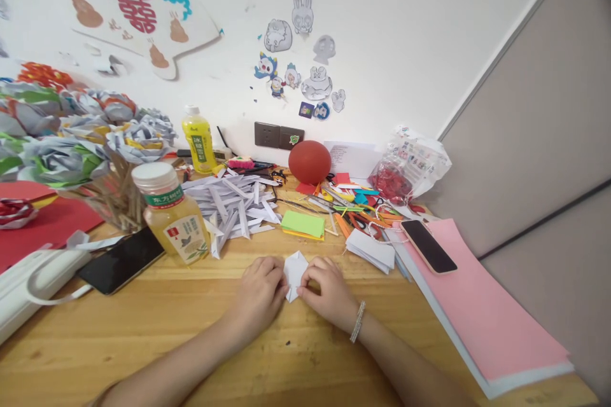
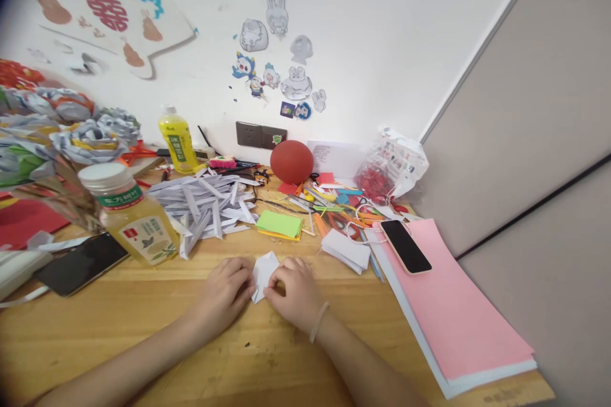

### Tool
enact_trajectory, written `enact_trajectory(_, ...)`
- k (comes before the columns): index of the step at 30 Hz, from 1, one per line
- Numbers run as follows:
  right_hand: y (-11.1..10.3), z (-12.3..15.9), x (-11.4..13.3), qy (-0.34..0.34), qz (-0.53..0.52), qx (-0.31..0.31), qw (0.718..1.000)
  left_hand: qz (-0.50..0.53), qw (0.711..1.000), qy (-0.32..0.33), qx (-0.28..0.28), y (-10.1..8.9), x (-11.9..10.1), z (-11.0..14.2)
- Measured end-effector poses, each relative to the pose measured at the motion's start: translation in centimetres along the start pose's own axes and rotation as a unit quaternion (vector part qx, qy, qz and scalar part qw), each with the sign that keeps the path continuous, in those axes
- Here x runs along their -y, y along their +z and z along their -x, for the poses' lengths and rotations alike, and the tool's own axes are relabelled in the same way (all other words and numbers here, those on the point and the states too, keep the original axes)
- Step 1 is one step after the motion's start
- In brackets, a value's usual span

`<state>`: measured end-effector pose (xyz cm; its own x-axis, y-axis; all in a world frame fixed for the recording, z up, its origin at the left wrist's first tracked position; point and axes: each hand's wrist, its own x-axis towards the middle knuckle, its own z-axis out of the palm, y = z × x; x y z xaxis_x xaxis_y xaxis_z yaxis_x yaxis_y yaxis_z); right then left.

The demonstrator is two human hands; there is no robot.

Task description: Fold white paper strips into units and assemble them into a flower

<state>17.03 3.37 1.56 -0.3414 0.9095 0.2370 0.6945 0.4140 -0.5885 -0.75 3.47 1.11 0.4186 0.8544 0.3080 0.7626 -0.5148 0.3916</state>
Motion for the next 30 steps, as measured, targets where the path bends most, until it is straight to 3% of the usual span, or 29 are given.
enact_trajectory(9, 0.3, 0.1, 0.0, -0.008, 0.031, -0.006, 0.999, -0.032, 0.999, -0.008, -0.015, 0.4, -0.1, -0.1)
enact_trajectory(16, 0.0, 0.1, -0.2, -0.024, 0.031, 0.009, 0.999, -0.032, 0.999, 0.031, 0.000, 0.1, -0.3, -0.3)
enact_trajectory(30, 0.8, 0.2, 0.5, -0.007, 0.082, -0.029, 0.996, -0.112, 0.994, 0.005, -0.008, 0.5, -1.0, -0.2)
